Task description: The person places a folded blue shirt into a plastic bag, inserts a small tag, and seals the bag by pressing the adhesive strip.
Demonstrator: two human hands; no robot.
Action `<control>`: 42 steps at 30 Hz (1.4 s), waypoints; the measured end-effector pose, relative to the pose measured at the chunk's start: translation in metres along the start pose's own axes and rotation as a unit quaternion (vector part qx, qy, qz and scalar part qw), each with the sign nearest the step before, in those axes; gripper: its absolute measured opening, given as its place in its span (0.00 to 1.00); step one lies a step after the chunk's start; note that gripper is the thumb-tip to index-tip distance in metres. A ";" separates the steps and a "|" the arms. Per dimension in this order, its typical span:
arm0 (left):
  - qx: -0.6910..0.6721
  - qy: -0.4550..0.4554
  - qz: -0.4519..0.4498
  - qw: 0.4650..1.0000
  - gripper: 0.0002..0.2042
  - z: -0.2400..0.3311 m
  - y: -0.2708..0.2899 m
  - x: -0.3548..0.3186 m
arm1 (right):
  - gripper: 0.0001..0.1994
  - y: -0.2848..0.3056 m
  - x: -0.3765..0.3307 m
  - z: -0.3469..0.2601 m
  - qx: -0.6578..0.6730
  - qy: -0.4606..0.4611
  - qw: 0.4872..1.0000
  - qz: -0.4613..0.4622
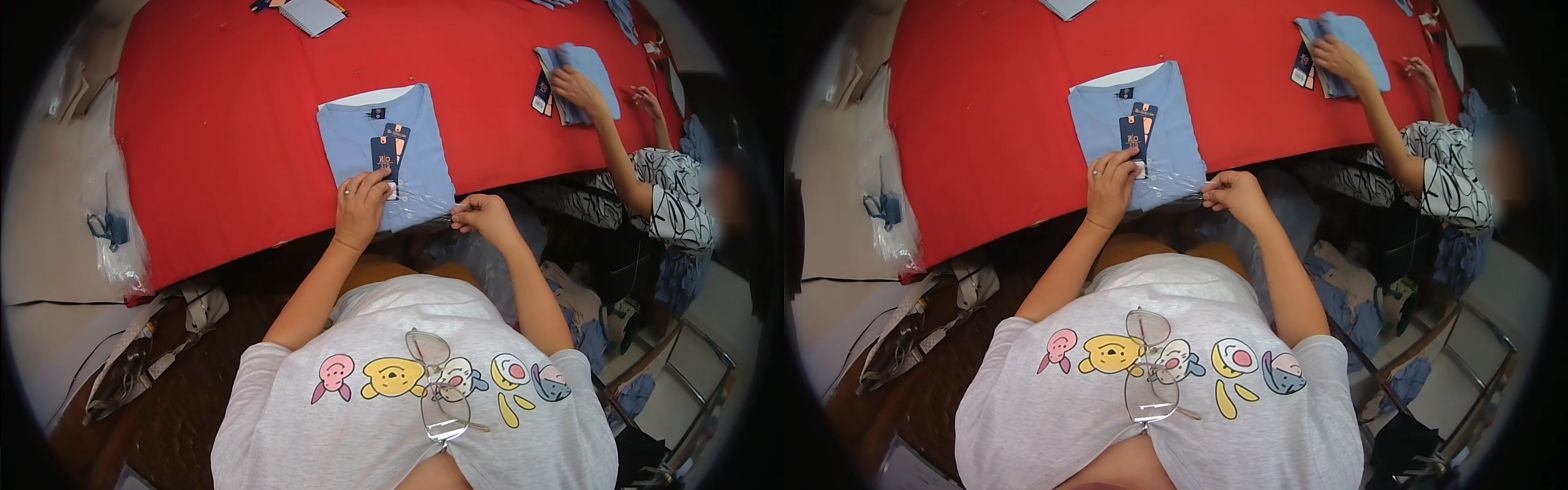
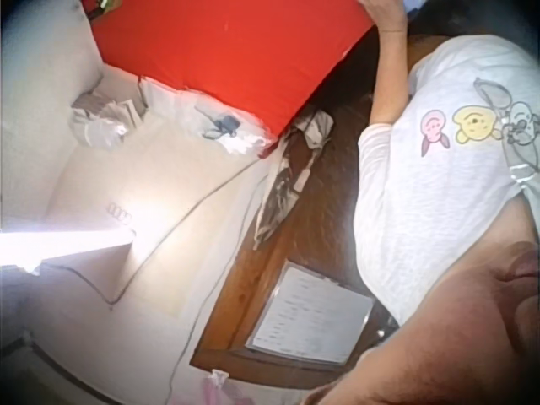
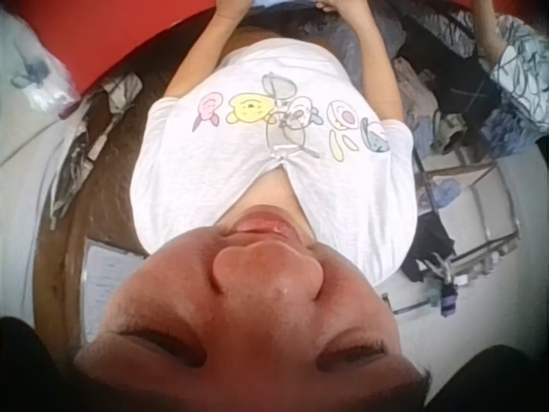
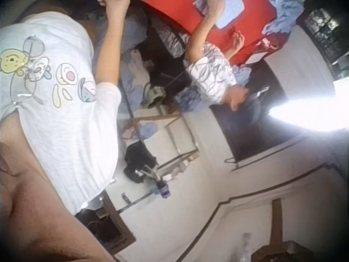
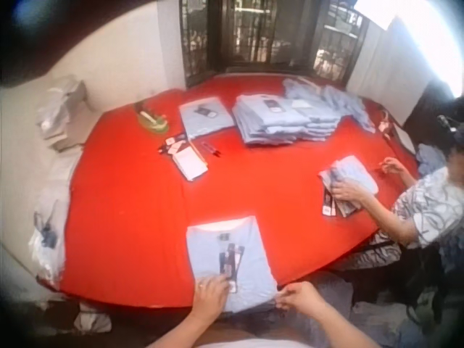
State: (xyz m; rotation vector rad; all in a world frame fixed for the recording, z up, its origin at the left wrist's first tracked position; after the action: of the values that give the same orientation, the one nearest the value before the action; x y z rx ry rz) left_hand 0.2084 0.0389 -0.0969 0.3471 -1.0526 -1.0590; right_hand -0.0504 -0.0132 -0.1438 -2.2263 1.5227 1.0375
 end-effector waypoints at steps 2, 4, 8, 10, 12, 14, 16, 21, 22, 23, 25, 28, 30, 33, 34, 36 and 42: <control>0.002 -0.008 -0.004 1.000 0.10 -0.002 -0.004 -0.003 | 0.06 0.002 0.009 0.020 0.056 0.034 0.997 0.048; 0.002 -0.017 -0.009 1.000 0.10 -0.001 -0.005 -0.005 | 0.05 0.000 0.014 0.028 0.110 0.075 0.987 0.091; -0.013 -0.052 -0.030 0.998 0.11 0.007 -0.006 -0.005 | 0.07 0.005 0.029 0.038 0.157 0.138 0.971 0.117; -0.022 -0.074 -0.044 0.996 0.12 0.013 -0.005 -0.003 | 0.08 0.011 0.037 0.045 0.160 0.141 0.969 0.122; -0.027 -0.091 -0.053 0.994 0.14 0.017 -0.006 -0.002 | 0.08 0.016 0.038 0.046 0.166 0.151 0.966 0.128; -0.033 -0.080 -0.056 0.995 0.14 0.016 -0.008 -0.001 | 0.08 0.017 0.035 0.042 0.179 0.165 0.960 0.138; -0.053 -0.056 -0.052 0.996 0.14 0.011 -0.010 0.000 | 0.07 0.022 0.031 0.035 0.132 0.165 0.964 0.165; -0.104 0.031 -0.003 0.994 0.13 -0.005 -0.013 0.006 | 0.08 0.030 0.021 -0.036 0.019 0.229 0.955 0.187; -0.098 0.048 0.003 0.994 0.12 -0.008 -0.014 0.005 | 0.09 0.031 0.022 -0.055 -0.021 0.250 0.950 0.188; -0.091 0.066 0.008 0.994 0.12 -0.012 -0.018 0.003 | 0.09 0.032 0.024 -0.071 -0.060 0.269 0.943 0.187; -0.082 0.093 0.015 0.992 0.10 -0.018 -0.018 0.003 | 0.10 0.029 0.031 -0.091 -0.122 0.292 0.937 0.145; -0.074 0.109 0.014 0.991 0.09 -0.021 -0.016 0.005 | 0.11 0.032 0.032 -0.108 -0.155 0.295 0.937 0.101; -0.066 0.099 0.005 0.993 0.09 -0.019 -0.017 0.006 | 0.10 0.040 0.032 -0.105 -0.149 0.272 0.947 0.088; -0.054 0.129 -0.025 0.990 0.07 -0.019 -0.019 0.003 | 0.08 0.047 0.037 -0.086 -0.115 0.185 0.973 0.073; -0.045 0.108 -0.010 0.993 0.07 -0.015 -0.015 0.005 | 0.08 0.046 0.042 -0.073 -0.096 0.136 0.984 0.060; -0.025 0.064 0.018 0.997 0.07 -0.006 -0.006 0.015 | 0.07 0.041 0.044 -0.063 -0.032 0.075 0.996 0.028; -0.034 0.028 -0.099 0.994 0.06 -0.014 -0.025 0.006 | 0.05 0.025 0.029 -0.030 0.210 0.040 0.973 -0.085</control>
State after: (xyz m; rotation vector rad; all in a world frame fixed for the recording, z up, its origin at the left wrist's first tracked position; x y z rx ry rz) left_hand 0.2068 0.0183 -0.1173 0.4299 -0.9430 -1.2527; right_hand -0.0549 -0.0616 -0.1379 -2.0681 1.3950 0.5202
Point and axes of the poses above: each hand's wrist, its own x-axis towards the middle knuckle, its own y-axis out of the back of the hand, z = x × y, the point moved 9 cm from there along x, towards the middle knuckle, and after that the axes turned 9 degrees about z, right-handed, at the moved point
